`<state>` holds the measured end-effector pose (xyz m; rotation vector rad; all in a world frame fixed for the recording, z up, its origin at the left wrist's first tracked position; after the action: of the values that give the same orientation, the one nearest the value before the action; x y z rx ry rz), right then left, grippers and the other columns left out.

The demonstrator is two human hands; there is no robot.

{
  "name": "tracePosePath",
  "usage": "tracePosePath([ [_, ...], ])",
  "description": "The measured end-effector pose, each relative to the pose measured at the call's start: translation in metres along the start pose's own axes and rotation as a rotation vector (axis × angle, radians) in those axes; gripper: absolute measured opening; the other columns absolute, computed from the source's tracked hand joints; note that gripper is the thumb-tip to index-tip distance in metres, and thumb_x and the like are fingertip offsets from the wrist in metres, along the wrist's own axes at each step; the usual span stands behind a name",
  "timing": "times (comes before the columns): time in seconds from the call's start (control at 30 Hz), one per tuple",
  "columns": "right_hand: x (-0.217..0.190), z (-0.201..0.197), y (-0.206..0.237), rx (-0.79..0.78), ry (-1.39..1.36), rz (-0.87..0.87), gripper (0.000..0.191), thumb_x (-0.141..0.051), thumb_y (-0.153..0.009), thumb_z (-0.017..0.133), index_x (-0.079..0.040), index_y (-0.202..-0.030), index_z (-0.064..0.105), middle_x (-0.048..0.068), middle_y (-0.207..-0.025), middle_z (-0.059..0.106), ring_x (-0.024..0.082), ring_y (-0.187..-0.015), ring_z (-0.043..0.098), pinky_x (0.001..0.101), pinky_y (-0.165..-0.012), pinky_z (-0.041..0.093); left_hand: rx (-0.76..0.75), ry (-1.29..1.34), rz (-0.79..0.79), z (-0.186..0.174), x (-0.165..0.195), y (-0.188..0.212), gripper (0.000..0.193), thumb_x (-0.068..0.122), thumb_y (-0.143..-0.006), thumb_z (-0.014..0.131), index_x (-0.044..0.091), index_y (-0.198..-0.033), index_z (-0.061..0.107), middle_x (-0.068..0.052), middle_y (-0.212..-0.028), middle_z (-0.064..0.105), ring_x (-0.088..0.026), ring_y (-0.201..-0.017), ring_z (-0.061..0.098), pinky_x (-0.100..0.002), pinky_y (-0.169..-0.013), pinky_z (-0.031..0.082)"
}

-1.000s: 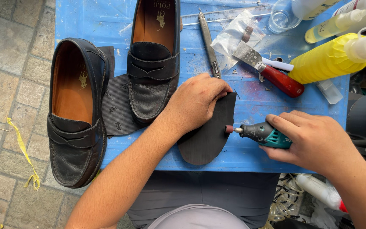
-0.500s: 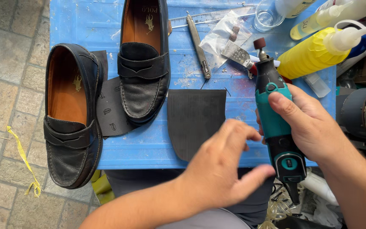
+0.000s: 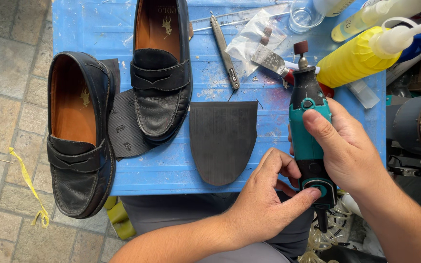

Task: The person uses a rotary tool to grind and smooth the edges of a black shoe insole. They hold the insole with one hand and operate the tool with the other, working along the perimeter and then the surface of the insole.

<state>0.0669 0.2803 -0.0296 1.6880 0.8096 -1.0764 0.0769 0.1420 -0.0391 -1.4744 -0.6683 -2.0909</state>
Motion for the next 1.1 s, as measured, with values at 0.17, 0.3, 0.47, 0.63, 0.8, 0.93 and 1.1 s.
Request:
tracePosePath([
  [0.17, 0.000, -0.005, 0.002, 0.015, -0.024, -0.025, 0.039, -0.041, -0.105, 0.055, -0.004, -0.118, 0.058, 0.004, -0.091, 0.065, 0.010, -0.077, 0.063, 0.0259, -0.069, 0.053, -0.038, -0.003, -0.041, 0.002, -0.002, -0.006, 0.035, 0.021, -0.093, 0.078, 0.005, -0.107, 0.050, -0.007, -0.107, 0.055, -0.015, -0.098, 0.063, -0.029, -0.082, 0.060],
  [0.3, 0.004, -0.010, 0.002, 0.023, -0.008, -0.056, 0.039, -0.038, -0.104, 0.056, -0.005, -0.123, 0.057, 0.003, -0.092, 0.064, 0.009, -0.079, 0.063, 0.0256, -0.070, 0.054, -0.051, -0.038, -0.028, 0.003, -0.002, -0.011, 0.038, 0.021, -0.091, 0.080, 0.005, -0.105, 0.049, -0.009, -0.107, 0.054, -0.017, -0.097, 0.063, -0.030, -0.083, 0.061],
  [0.47, 0.010, -0.024, 0.006, 0.002, -0.008, -0.054, 0.037, -0.032, -0.103, 0.059, -0.002, -0.125, 0.057, 0.005, -0.092, 0.066, 0.011, -0.077, 0.064, 0.0266, -0.069, 0.055, -0.117, -0.453, 0.202, 0.002, 0.007, -0.003, 0.040, 0.030, -0.099, 0.078, 0.002, -0.117, 0.056, -0.011, -0.112, 0.061, -0.025, -0.105, 0.067, -0.037, -0.097, 0.057],
  [0.63, -0.006, -0.047, 0.017, 0.003, 0.267, -0.116, 0.039, -0.022, -0.102, 0.065, 0.000, -0.133, 0.060, 0.006, -0.094, 0.068, 0.010, -0.080, 0.063, 0.0260, -0.069, 0.052, -0.162, -1.151, 0.529, 0.058, -0.008, 0.008, 0.062, 0.047, -0.096, 0.065, 0.003, -0.139, 0.058, -0.015, -0.148, 0.054, -0.029, -0.142, 0.051, -0.048, -0.119, 0.042],
  [0.8, -0.019, -0.065, 0.013, 0.041, 0.654, -0.145, 0.038, -0.024, -0.090, 0.069, -0.002, -0.121, 0.063, 0.003, -0.076, 0.075, 0.009, -0.067, 0.072, 0.0261, -0.061, 0.054, -0.161, -1.327, 0.459, 0.085, -0.038, -0.029, 0.091, 0.065, -0.086, 0.053, -0.003, -0.148, 0.052, -0.017, -0.157, 0.044, -0.032, -0.154, 0.031, -0.059, -0.125, 0.026],
  [0.93, -0.014, -0.077, 0.004, 0.068, 0.838, -0.136, 0.045, -0.030, -0.089, 0.076, -0.004, -0.125, 0.066, 0.009, -0.077, 0.068, 0.016, -0.062, 0.069, 0.0314, -0.057, 0.052, -0.122, -1.454, 0.444, 0.083, -0.021, -0.039, 0.084, 0.056, -0.085, 0.054, 0.000, -0.147, 0.051, -0.016, -0.157, 0.044, -0.034, -0.155, 0.030, -0.057, -0.125, 0.025],
  [1.1, -0.004, -0.068, -0.010, -0.057, 0.918, -0.161, 0.062, -0.039, -0.079, 0.079, -0.007, -0.129, 0.064, 0.009, -0.077, 0.070, 0.021, -0.064, 0.070, 0.0344, -0.058, 0.055, -0.345, -1.222, 0.363, 0.043, 0.018, 0.007, 0.037, 0.021, -0.089, 0.059, -0.002, -0.118, 0.061, -0.024, -0.137, 0.056, -0.038, -0.138, 0.050, -0.053, -0.116, 0.038],
])
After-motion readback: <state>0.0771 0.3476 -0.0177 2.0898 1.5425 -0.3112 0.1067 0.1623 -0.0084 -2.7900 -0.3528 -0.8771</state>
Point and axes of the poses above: each hand's wrist, its own y-axis away from the middle knuckle, its own z-axis out of the palm, x = y × z, the point moved 10 cm from there along -y, towards the middle knuckle
